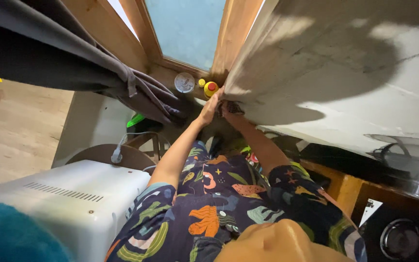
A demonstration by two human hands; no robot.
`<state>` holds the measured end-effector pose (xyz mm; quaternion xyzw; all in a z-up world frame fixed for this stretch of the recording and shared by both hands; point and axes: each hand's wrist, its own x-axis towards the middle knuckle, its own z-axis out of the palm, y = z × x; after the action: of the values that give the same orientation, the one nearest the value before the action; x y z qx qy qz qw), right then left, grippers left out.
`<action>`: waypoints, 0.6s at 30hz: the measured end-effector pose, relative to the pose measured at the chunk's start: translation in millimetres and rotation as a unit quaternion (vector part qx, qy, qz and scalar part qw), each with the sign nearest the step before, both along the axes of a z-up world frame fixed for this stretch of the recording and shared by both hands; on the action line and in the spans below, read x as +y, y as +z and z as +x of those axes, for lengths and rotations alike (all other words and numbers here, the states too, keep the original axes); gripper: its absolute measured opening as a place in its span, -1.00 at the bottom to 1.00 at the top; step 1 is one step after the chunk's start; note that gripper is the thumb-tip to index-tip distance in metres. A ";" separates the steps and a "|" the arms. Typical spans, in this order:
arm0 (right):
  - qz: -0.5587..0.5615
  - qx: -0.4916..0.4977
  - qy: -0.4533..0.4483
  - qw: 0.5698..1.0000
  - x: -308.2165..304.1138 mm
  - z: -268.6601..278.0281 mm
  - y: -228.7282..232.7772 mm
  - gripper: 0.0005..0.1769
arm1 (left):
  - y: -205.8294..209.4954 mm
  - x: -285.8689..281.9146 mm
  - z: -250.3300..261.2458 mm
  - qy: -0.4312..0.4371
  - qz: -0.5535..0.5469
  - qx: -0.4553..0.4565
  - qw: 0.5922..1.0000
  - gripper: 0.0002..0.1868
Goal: The person wipes a wooden cabinet, a desk with a keyboard and monitor, a small round table, and a window frame using a cloth. They move around the room to reach each surface and continue wiping until the end of the clip.
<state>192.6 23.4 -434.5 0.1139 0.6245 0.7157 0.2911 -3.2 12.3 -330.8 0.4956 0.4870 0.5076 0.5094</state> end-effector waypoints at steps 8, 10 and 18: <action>-0.745 0.631 -0.021 0.216 -0.7 -39.6 178.7 -0.72 | 39.3 4.1 -15.4 -0.042 0.034 -0.089 0.995 -0.23; -0.686 0.633 0.035 0.357 12.1 -21.6 174.4 -0.70 | 69.7 -1.6 -24.4 -0.050 0.004 -0.142 0.989 -0.17; -0.324 0.725 0.303 0.527 33.3 -23.6 296.1 -0.84 | 170.4 4.3 -3.1 -0.075 0.139 -0.140 0.978 -0.07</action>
<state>168.9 56.6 -138.4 0.2951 0.8069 0.1805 -0.4787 -6.4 16.7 -160.4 0.5203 0.2973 0.5951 0.5355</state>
